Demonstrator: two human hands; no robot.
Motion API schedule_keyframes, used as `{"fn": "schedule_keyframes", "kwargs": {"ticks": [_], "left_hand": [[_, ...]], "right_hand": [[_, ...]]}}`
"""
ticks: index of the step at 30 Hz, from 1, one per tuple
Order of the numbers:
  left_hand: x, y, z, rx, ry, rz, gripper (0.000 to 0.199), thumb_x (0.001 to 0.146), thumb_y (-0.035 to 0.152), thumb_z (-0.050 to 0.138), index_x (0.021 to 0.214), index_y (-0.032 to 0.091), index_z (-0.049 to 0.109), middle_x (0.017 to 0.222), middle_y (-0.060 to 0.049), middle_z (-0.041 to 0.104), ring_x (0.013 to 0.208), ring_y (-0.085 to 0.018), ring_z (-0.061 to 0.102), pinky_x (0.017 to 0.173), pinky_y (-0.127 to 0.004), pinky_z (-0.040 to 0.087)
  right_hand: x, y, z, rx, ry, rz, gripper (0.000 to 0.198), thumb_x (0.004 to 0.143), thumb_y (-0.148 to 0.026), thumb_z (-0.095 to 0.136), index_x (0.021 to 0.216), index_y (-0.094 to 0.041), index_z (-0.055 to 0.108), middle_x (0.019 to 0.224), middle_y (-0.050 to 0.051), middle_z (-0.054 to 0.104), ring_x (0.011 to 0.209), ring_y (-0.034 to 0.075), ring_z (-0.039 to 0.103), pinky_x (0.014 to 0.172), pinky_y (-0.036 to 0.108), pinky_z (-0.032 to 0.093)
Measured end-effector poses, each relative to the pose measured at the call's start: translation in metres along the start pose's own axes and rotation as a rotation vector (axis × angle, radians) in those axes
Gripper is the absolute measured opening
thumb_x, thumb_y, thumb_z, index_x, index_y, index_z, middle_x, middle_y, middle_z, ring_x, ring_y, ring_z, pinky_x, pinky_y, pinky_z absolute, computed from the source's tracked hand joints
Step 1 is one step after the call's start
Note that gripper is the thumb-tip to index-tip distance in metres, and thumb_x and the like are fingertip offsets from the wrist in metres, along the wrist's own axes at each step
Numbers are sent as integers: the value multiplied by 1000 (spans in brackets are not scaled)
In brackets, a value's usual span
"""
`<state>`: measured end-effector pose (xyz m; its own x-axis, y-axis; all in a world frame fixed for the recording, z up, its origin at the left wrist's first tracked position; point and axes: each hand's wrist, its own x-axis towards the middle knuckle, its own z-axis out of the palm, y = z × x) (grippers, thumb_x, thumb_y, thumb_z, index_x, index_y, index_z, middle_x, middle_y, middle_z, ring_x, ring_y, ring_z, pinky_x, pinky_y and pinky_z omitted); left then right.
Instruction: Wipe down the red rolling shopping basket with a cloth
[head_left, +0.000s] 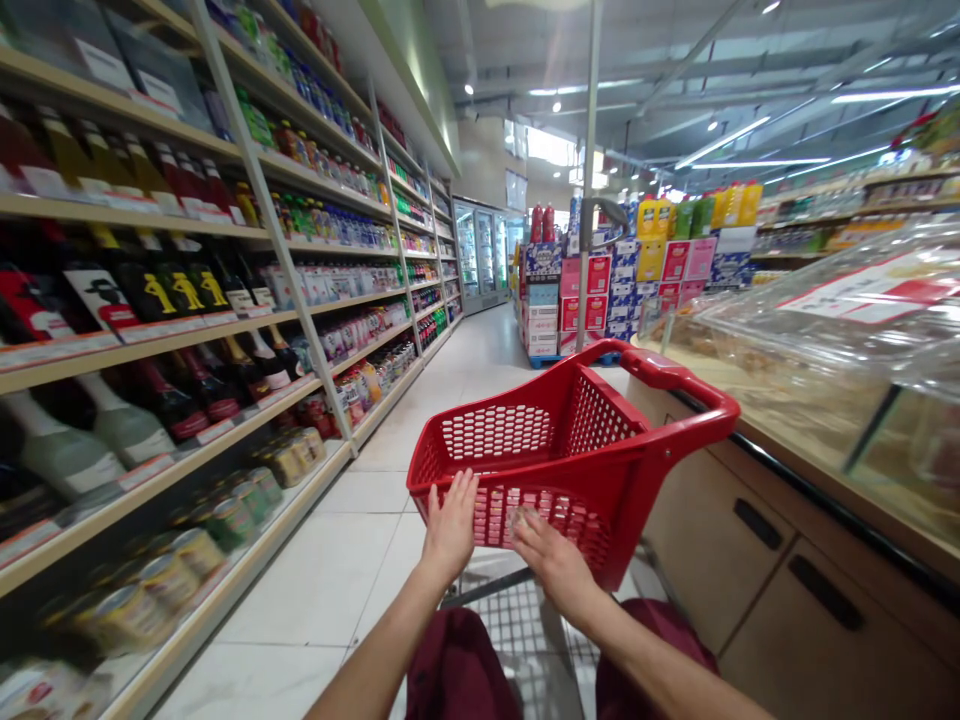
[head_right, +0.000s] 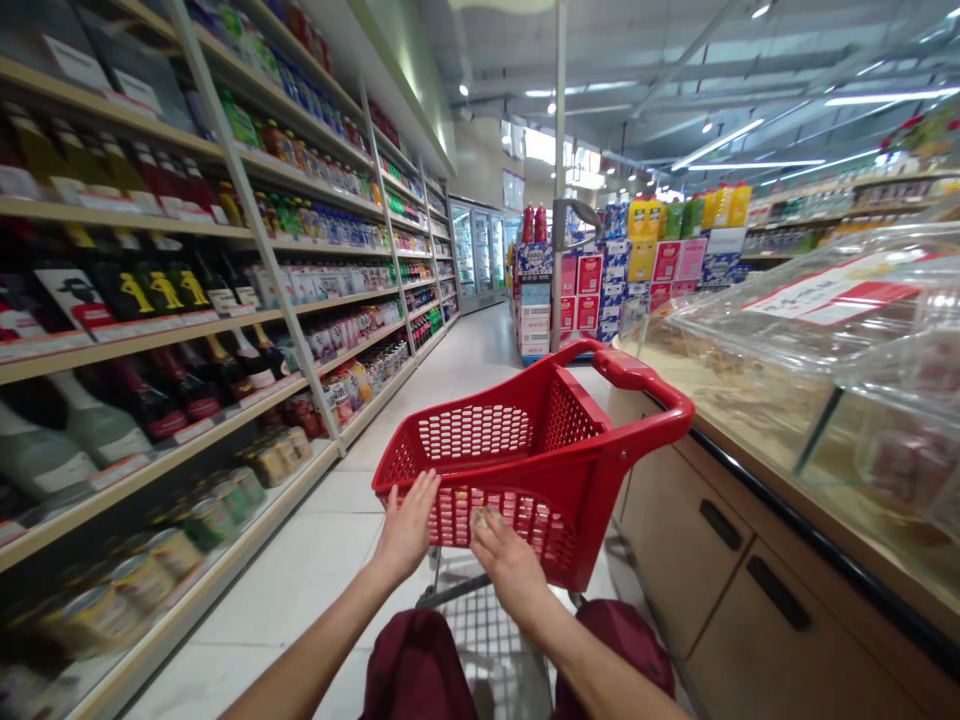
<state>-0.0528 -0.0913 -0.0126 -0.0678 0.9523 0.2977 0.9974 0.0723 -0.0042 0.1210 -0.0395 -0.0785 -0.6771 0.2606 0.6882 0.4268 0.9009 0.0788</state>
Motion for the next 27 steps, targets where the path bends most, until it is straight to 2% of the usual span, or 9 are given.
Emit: {"fn": "schedule_keyframes", "kwargs": {"ticks": [2, 4, 10, 15, 17, 19, 21, 24, 27], "left_hand": [[4, 9, -1, 6, 22, 15, 63, 69, -2, 25, 131, 12, 28, 139, -9, 26, 129, -19, 21, 103, -52, 17], [8, 19, 0, 3, 27, 50, 64, 69, -2, 25, 131, 12, 26, 140, -8, 25, 129, -19, 20, 104, -52, 17], [13, 37, 3, 13, 16, 92, 67, 67, -4, 25, 131, 13, 27, 140, -8, 25, 129, -18, 21, 103, -52, 17], [21, 56, -1, -6, 64, 134, 66, 68, -3, 24, 132, 12, 25, 140, -8, 24, 130, -17, 19, 104, -52, 15], [24, 65, 0, -28, 60, 161, 66, 68, -3, 24, 132, 12, 24, 140, -8, 24, 130, -17, 19, 104, -52, 15], [25, 69, 2, -42, 54, 173, 66, 68, -2, 25, 132, 12, 24, 140, -8, 23, 130, -18, 19, 104, -51, 16], [25, 70, 3, -45, 50, 172, 66, 68, -2, 26, 132, 12, 25, 140, -9, 23, 130, -18, 19, 104, -51, 16], [27, 73, -1, -99, 51, 160, 66, 67, -3, 27, 131, 13, 27, 139, -10, 26, 129, -19, 21, 104, -52, 15], [31, 89, -7, -393, 82, 157, 62, 68, -1, 30, 129, 12, 31, 138, -11, 31, 129, -18, 22, 106, -47, 15]], "right_hand": [[10, 8, -16, -3, 60, 11, 33, 89, -15, 32, 112, -18, 54, 122, 2, 52, 126, 13, 29, 103, 32, 34], [16, 17, -25, -22, 103, 56, 33, 88, -14, 33, 113, -18, 54, 123, 3, 52, 126, 14, 28, 103, 34, 33], [-14, 25, -29, -95, 42, 36, 31, 85, -14, 39, 108, -21, 58, 112, 2, 60, 117, 15, 42, 94, 29, 43], [-2, 40, -62, -109, 121, 95, 33, 84, -12, 37, 111, -17, 56, 121, 6, 53, 124, 20, 32, 98, 40, 39], [-5, 45, -63, -111, 101, 124, 33, 84, -10, 38, 109, -17, 58, 119, 6, 55, 120, 20, 38, 96, 38, 42], [-18, 46, -57, -102, 40, 123, 33, 84, -12, 39, 109, -21, 58, 115, 3, 58, 113, 19, 47, 91, 33, 47], [-34, 47, -53, -76, -1, 130, 33, 84, -15, 42, 111, -26, 56, 115, 1, 58, 110, 17, 50, 88, 29, 49], [-40, 51, -66, -3, 95, 184, 34, 84, -17, 42, 114, -28, 54, 119, 0, 55, 116, 17, 44, 94, 33, 45], [-24, 55, -92, 116, 261, 319, 35, 84, -14, 39, 113, -25, 56, 121, 3, 53, 118, 18, 42, 97, 38, 40]]}}
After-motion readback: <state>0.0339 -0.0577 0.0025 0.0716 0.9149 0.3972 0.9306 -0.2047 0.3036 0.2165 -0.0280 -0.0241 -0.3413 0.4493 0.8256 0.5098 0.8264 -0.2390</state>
